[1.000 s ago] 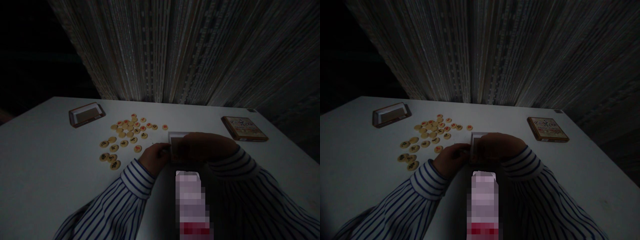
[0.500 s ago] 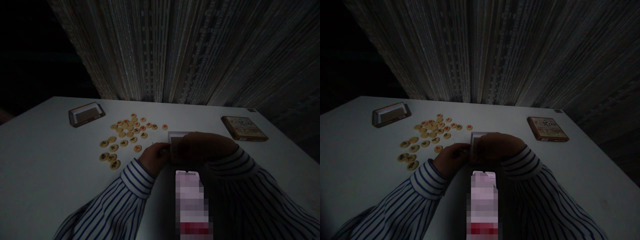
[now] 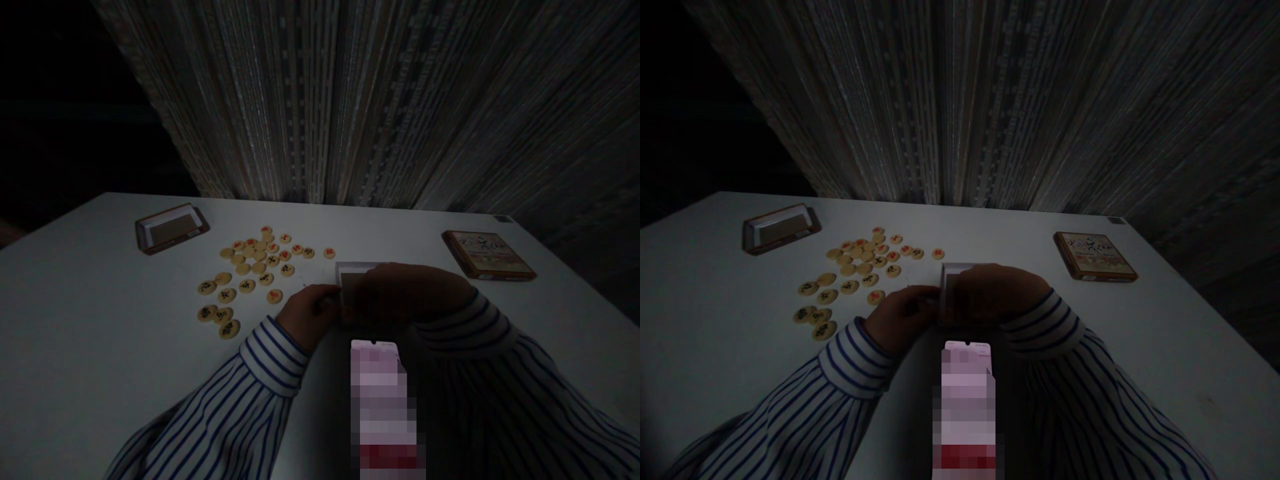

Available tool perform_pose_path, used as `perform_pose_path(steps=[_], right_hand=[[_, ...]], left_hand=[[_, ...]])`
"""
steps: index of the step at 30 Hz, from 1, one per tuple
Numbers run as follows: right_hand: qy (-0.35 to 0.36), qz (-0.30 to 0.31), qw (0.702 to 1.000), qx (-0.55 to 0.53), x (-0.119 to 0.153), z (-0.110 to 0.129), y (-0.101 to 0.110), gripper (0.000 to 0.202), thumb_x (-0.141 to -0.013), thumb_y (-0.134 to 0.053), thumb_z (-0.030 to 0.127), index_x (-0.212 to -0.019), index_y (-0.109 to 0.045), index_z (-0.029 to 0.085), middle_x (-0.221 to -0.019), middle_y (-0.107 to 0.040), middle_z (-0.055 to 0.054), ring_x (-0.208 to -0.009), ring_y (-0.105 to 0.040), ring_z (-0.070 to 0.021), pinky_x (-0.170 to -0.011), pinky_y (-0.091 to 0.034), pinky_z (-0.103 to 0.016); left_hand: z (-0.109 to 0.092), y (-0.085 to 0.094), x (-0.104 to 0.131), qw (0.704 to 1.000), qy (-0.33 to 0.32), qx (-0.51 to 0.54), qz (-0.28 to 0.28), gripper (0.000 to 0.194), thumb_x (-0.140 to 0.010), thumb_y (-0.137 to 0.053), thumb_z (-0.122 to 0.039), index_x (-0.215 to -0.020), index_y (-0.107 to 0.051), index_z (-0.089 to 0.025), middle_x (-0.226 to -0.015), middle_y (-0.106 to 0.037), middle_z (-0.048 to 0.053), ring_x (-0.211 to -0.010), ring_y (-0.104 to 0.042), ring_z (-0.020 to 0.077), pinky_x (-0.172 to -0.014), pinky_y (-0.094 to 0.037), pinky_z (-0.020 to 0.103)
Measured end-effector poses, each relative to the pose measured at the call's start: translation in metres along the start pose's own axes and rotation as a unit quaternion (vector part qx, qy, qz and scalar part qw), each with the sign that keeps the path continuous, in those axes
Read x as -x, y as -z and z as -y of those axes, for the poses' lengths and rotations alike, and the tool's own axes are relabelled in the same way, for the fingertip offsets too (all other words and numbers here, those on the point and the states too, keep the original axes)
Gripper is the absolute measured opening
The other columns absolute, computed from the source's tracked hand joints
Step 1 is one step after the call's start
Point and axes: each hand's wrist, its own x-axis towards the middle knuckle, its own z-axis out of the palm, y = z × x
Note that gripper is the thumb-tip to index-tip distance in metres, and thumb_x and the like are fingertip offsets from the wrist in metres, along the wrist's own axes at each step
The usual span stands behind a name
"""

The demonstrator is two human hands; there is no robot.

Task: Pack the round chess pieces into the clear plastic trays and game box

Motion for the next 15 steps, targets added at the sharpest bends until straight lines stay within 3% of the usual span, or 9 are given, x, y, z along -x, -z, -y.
perform_pose_path(steps=[3,6,12,15], right_hand=[[0.010,0.064,0.998,0.001,0.003,0.004,0.006,0.019,-0.075,-0.051,0.018,-0.086,-0.066,0.015,-0.079,-0.067,-0.005,-0.063,-0.057,-0.0119,-0.057,-0.042,-0.022],[-0.009,0.059,0.998,0.019,0.006,0.002,0.011,0.018,-0.074,-0.050,0.016,-0.084,-0.066,0.015,-0.076,-0.067,-0.005,-0.060,-0.057,-0.0113,-0.054,-0.041,-0.022],[-0.093,0.109,0.989,0.030,0.008,-0.006,0.015,0.019,-0.068,-0.051,0.012,-0.078,-0.066,0.015,-0.067,-0.066,-0.005,-0.055,-0.058,-0.0122,-0.049,-0.039,-0.021],[-0.091,0.116,0.989,0.030,0.008,-0.005,0.014,0.019,-0.067,-0.050,0.010,-0.076,-0.066,0.014,-0.067,-0.066,-0.005,-0.057,-0.058,-0.0125,-0.050,-0.040,-0.022]], left_hand=[[0.000,0.000,0.000,1.000,-0.008,0.000,0.001,0.034,-0.067,-0.055,-0.015,-0.101,-0.061,-0.016,-0.094,-0.066,0.007,-0.087,-0.060,0.0197,-0.077,-0.048,0.035],[0.001,-0.001,0.000,1.000,-0.008,0.001,-0.003,0.033,-0.067,-0.056,-0.016,-0.100,-0.061,-0.016,-0.089,-0.067,0.007,-0.083,-0.061,0.0197,-0.074,-0.049,0.034],[0.004,-0.002,0.001,1.000,-0.006,0.006,-0.005,0.033,-0.068,-0.056,-0.017,-0.100,-0.061,-0.017,-0.087,-0.067,0.006,-0.080,-0.061,0.0191,-0.071,-0.050,0.032],[0.004,-0.001,0.000,1.000,-0.010,0.004,-0.006,0.033,-0.068,-0.056,-0.017,-0.100,-0.061,-0.016,-0.091,-0.066,0.007,-0.082,-0.061,0.0193,-0.074,-0.049,0.033]])
